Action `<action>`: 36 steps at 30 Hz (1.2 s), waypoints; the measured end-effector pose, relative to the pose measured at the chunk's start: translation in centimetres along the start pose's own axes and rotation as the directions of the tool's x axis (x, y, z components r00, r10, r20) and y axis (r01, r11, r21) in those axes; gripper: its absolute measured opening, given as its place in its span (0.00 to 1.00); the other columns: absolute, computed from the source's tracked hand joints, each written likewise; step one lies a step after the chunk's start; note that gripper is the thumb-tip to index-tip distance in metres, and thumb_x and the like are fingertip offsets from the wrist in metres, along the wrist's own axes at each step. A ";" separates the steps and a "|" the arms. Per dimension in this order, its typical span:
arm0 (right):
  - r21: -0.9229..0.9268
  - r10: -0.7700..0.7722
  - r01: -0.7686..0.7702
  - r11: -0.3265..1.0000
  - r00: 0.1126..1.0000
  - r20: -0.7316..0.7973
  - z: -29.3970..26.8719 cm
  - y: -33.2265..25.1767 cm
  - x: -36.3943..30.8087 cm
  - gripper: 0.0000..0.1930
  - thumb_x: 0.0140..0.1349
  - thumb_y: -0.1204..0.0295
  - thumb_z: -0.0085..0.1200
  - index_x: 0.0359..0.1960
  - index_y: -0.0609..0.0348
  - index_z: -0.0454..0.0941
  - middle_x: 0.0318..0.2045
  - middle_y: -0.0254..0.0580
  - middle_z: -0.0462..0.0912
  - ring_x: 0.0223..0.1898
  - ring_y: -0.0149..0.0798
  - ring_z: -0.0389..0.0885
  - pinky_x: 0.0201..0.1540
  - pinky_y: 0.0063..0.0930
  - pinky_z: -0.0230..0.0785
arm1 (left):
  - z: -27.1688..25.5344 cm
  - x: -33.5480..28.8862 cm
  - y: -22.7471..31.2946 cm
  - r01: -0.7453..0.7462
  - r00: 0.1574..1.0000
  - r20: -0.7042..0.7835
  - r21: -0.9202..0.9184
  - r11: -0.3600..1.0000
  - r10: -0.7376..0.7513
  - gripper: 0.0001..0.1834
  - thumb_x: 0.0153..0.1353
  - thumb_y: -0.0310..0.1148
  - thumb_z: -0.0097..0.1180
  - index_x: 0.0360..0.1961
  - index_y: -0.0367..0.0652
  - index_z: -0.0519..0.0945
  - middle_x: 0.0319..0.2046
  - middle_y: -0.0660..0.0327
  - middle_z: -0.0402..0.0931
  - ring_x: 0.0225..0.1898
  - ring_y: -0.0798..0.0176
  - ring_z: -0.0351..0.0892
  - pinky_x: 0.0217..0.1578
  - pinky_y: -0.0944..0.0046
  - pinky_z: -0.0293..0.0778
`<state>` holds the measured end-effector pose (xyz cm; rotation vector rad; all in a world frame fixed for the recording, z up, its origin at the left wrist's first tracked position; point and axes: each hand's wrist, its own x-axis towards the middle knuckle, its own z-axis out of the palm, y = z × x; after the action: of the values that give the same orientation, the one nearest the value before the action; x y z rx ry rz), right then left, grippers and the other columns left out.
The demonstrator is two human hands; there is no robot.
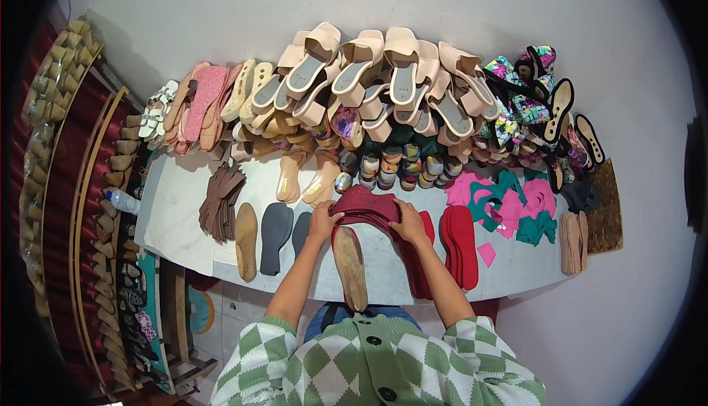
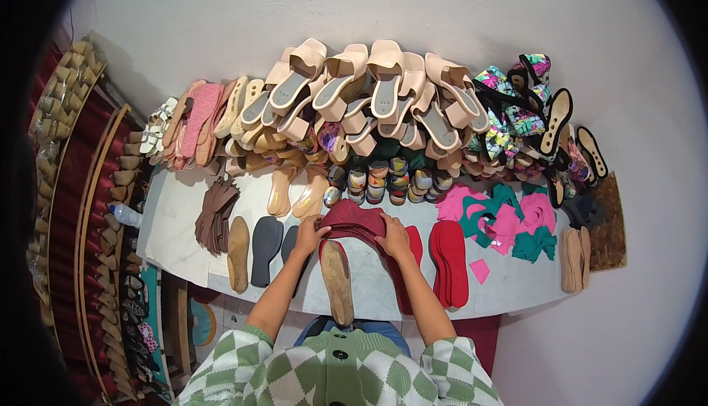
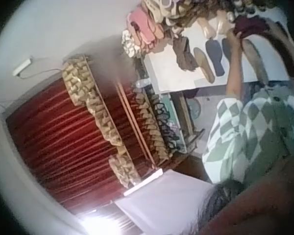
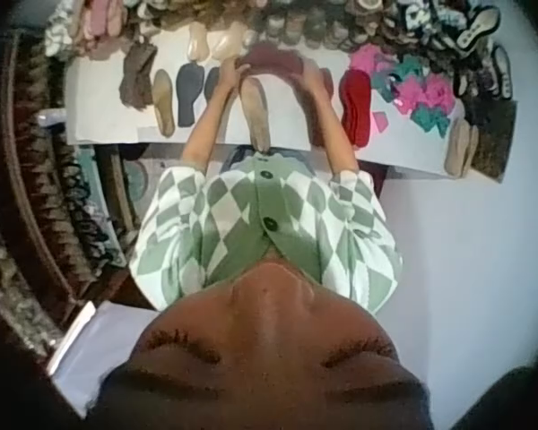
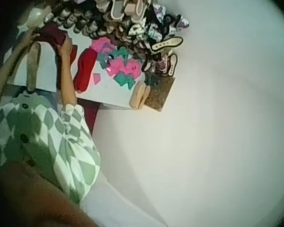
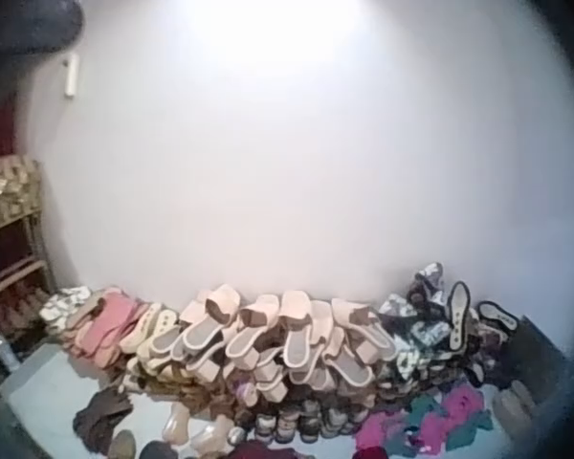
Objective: Organizing various shoe soles, lasts, and upper components on a workspace.
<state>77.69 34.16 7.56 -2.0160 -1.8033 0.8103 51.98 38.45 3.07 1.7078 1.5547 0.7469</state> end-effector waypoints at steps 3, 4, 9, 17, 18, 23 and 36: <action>0.117 -0.037 0.040 0.992 0.999 -0.036 0.2 0.5 0.1 0.39 0.39 0.73 0.66 0.57 0.54 0.63 0.47 0.51 0.72 0.49 0.50 0.72 0.50 0.37 0.68 | 0.1 0.2 0.1 0.031 0.999 -0.026 0.039 0.999 -0.030 0.22 0.46 0.36 0.66 0.40 0.34 0.77 0.34 0.52 0.79 0.36 0.62 0.80 0.39 0.65 0.73; 0.149 -0.056 0.067 0.987 0.996 -0.073 0.2 0.2 0.2 0.38 0.38 0.73 0.67 0.56 0.54 0.64 0.47 0.50 0.72 0.49 0.49 0.71 0.49 0.36 0.68 | 0.1 0.2 0.0 0.035 0.999 -0.026 0.040 0.999 -0.034 0.22 0.46 0.36 0.66 0.40 0.34 0.77 0.34 0.52 0.79 0.36 0.62 0.80 0.39 0.65 0.73; 0.234 -0.155 0.190 0.953 0.974 -0.163 -0.8 -0.5 0.5 0.36 0.38 0.76 0.66 0.54 0.55 0.66 0.46 0.49 0.71 0.50 0.48 0.71 0.50 0.34 0.67 | -0.6 0.1 0.2 0.131 0.988 -0.048 -0.224 0.966 -0.145 0.23 0.43 0.37 0.69 0.38 0.36 0.77 0.32 0.53 0.80 0.32 0.62 0.80 0.35 0.65 0.75; 0.090 -0.093 0.112 0.990 0.977 -0.191 0.9 -1.0 0.8 0.34 0.41 0.82 0.59 0.54 0.54 0.64 0.47 0.50 0.70 0.50 0.52 0.68 0.53 0.39 0.64 | 0.7 -0.2 -0.5 0.103 0.995 0.001 -0.185 0.977 -0.104 0.25 0.43 0.38 0.69 0.38 0.33 0.75 0.31 0.54 0.79 0.31 0.64 0.80 0.34 0.66 0.75; 0.080 -0.082 0.100 0.992 0.976 -0.202 1.3 -1.2 0.5 0.34 0.41 0.83 0.59 0.54 0.54 0.64 0.47 0.49 0.70 0.50 0.53 0.68 0.53 0.39 0.64 | 0.9 -0.5 -0.7 0.127 0.991 -0.007 -0.191 0.973 -0.130 0.25 0.43 0.38 0.69 0.38 0.33 0.74 0.31 0.54 0.79 0.31 0.64 0.80 0.34 0.66 0.75; 0.015 -0.055 0.059 0.998 0.985 -0.163 1.1 -1.5 -0.2 0.34 0.42 0.74 0.63 0.55 0.54 0.64 0.48 0.50 0.70 0.50 0.52 0.69 0.53 0.39 0.64 | 0.6 -0.6 -0.9 0.139 0.990 0.003 -0.195 0.971 -0.141 0.22 0.45 0.35 0.68 0.38 0.34 0.75 0.31 0.59 0.78 0.30 0.70 0.76 0.34 0.70 0.74; 0.117 -0.101 0.150 0.982 0.931 -0.351 -0.1 -4.6 -2.6 0.32 0.41 0.72 0.66 0.52 0.58 0.67 0.44 0.51 0.74 0.45 0.49 0.74 0.47 0.34 0.68 | -1.5 -0.9 0.2 0.128 0.987 -0.095 -0.011 0.992 -0.129 0.26 0.44 0.44 0.67 0.39 0.35 0.75 0.35 0.54 0.80 0.39 0.55 0.79 0.40 0.59 0.72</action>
<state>73.92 32.31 10.85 -1.7982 -1.6068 0.4952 50.85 37.72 4.15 1.5713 1.7089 0.7754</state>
